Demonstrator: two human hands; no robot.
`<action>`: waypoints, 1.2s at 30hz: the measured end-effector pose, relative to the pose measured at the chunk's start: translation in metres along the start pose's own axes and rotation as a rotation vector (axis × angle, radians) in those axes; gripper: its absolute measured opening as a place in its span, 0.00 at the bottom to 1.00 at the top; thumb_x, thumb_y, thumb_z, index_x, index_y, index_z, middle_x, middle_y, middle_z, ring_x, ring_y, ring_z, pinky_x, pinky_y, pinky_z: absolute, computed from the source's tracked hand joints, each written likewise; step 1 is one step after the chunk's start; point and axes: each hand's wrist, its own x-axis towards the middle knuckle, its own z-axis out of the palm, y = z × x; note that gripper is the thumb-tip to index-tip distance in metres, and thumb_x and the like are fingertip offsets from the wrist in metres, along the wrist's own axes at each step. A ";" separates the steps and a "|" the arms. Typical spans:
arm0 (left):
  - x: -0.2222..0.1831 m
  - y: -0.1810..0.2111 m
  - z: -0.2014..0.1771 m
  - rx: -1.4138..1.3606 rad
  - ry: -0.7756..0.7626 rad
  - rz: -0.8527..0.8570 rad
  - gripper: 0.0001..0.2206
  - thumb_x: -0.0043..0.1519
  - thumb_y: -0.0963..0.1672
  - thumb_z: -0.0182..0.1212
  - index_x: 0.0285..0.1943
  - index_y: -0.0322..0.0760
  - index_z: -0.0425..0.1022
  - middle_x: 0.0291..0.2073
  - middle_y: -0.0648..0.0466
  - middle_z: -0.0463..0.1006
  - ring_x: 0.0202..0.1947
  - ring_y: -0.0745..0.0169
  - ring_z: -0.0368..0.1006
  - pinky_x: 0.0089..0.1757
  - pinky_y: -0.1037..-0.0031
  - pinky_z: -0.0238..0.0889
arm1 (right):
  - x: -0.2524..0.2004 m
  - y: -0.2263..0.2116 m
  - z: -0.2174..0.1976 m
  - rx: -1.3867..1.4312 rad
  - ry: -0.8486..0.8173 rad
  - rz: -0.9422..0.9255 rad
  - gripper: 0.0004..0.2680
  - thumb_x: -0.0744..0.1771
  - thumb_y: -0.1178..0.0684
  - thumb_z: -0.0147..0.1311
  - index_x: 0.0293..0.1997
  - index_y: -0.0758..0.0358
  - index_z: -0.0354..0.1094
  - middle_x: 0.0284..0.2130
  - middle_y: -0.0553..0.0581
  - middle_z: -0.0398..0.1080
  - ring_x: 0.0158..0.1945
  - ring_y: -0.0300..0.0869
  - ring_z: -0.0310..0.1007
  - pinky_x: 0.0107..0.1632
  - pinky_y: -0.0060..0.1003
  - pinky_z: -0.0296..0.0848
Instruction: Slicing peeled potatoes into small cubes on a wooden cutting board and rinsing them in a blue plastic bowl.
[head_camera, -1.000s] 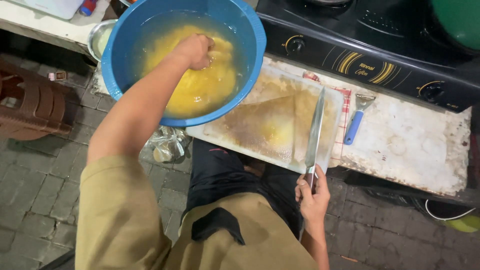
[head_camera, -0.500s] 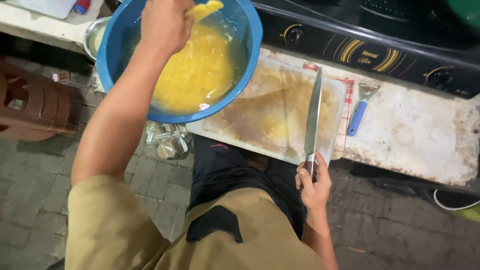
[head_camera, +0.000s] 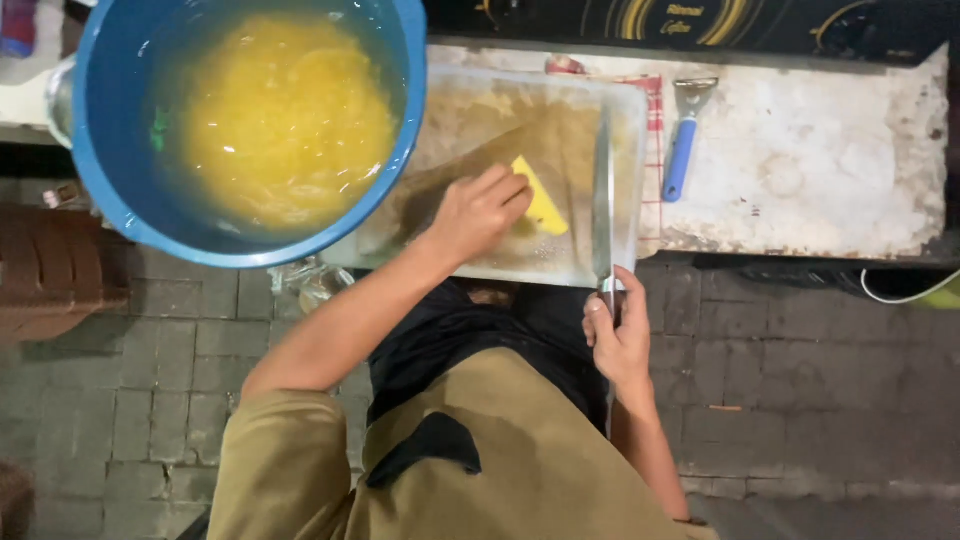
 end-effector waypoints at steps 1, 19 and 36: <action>-0.009 0.001 0.009 -0.009 -0.002 0.009 0.08 0.66 0.43 0.50 0.33 0.47 0.73 0.36 0.62 0.76 0.40 0.66 0.71 0.28 0.80 0.65 | 0.001 -0.014 0.000 -0.001 0.013 0.002 0.17 0.69 0.61 0.44 0.66 0.68 0.48 0.23 0.60 0.64 0.15 0.41 0.63 0.17 0.31 0.66; -0.030 -0.001 0.021 -0.245 -0.136 0.003 0.07 0.62 0.50 0.57 0.39 0.49 0.78 0.40 0.58 0.74 0.47 0.56 0.71 0.37 0.72 0.61 | -0.009 -0.068 0.022 -0.796 -0.254 -0.012 0.20 0.69 0.55 0.41 0.72 0.49 0.52 0.35 0.59 0.71 0.21 0.54 0.71 0.19 0.43 0.67; -0.037 -0.006 0.030 -0.354 -0.195 -0.027 0.10 0.64 0.48 0.54 0.40 0.43 0.79 0.42 0.52 0.75 0.51 0.50 0.71 0.41 0.69 0.66 | 0.024 -0.060 0.042 -0.934 -0.399 0.147 0.21 0.71 0.53 0.37 0.75 0.46 0.41 0.30 0.68 0.69 0.22 0.63 0.72 0.23 0.51 0.69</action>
